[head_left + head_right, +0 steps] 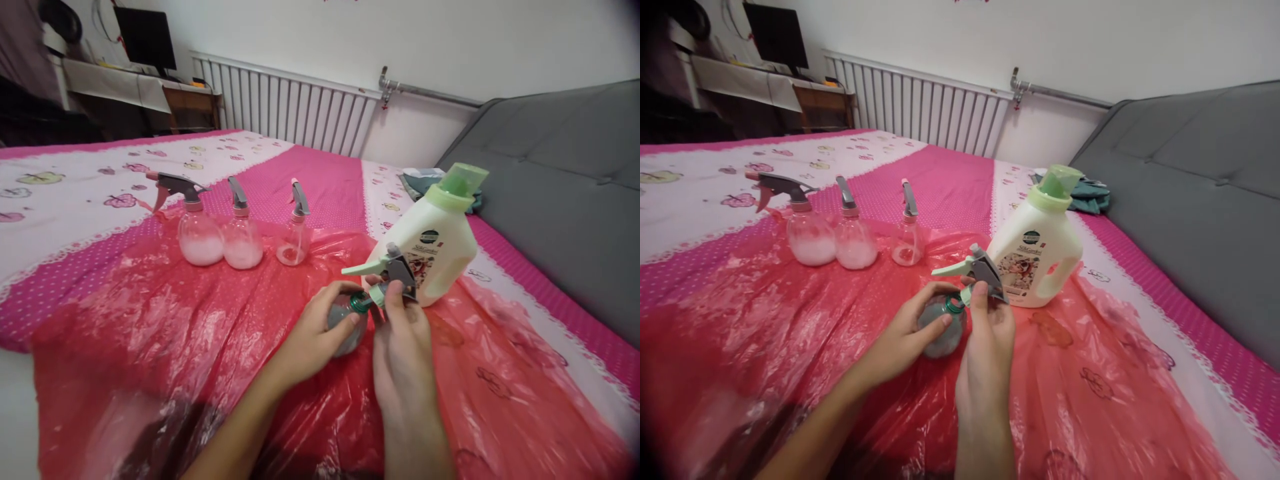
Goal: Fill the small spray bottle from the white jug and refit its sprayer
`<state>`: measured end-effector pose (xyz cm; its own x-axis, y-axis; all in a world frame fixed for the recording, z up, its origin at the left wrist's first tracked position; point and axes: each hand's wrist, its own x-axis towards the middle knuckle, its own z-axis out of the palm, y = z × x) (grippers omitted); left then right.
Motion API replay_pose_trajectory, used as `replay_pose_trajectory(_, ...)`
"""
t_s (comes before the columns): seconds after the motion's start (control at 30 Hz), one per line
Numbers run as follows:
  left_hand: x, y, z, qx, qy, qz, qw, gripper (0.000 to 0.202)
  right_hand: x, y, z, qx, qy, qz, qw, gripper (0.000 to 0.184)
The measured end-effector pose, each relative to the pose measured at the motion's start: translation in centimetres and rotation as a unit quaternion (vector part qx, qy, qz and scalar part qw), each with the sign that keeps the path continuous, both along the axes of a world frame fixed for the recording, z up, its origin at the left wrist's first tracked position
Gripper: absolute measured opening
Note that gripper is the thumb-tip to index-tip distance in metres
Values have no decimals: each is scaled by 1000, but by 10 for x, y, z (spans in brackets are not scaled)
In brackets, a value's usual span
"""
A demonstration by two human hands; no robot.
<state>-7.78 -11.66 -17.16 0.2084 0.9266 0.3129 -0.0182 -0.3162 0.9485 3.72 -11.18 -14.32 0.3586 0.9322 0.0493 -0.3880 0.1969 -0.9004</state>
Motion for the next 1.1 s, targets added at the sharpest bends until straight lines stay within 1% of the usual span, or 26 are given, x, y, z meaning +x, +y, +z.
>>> replay_pose_trajectory(0.1,0,1,-2,-1,-13,2,1000,33,0,-1,-3,-15,-19,20,999,49)
replay_pose_trajectory(0.2,1,3,-2,11,-10,7,1000,35,1,-1,-7,-23,-47,54,997,48)
replay_pose_trajectory(0.27,0,3,-1,17,-7,9,1000,34,1,-1,-8,-20,-64,65,996,45)
replay_pose_trajectory(0.33,0,2,0,17,-4,12,1000,33,2,0,-7,-13,-88,43,995,45)
replay_pose_trajectory(0.43,-1,1,0,16,9,15,1000,31,3,0,-5,11,-117,-24,993,44)
replay_pose_trajectory(0.5,-1,1,0,18,11,19,1000,31,4,0,-6,22,-135,-43,990,44)
replay_pose_trajectory(0.63,0,2,-2,17,-4,24,1000,31,6,0,-9,13,-200,-43,979,51)
replay_pose_trajectory(0.73,-2,4,-1,16,-15,13,1000,30,6,-1,-10,19,-215,-44,975,56)
replay_pose_trajectory(0.9,-5,9,-2,-1,-42,-3,999,32,6,-2,-8,31,-282,-67,957,55)
replay_pose_trajectory(0.97,-5,9,-2,-3,-52,-4,999,31,6,-1,-9,36,-284,-59,956,54)
replay_pose_trajectory(1.1,-5,10,-3,-8,-55,-10,998,30,4,-1,-11,32,-248,-36,968,50)
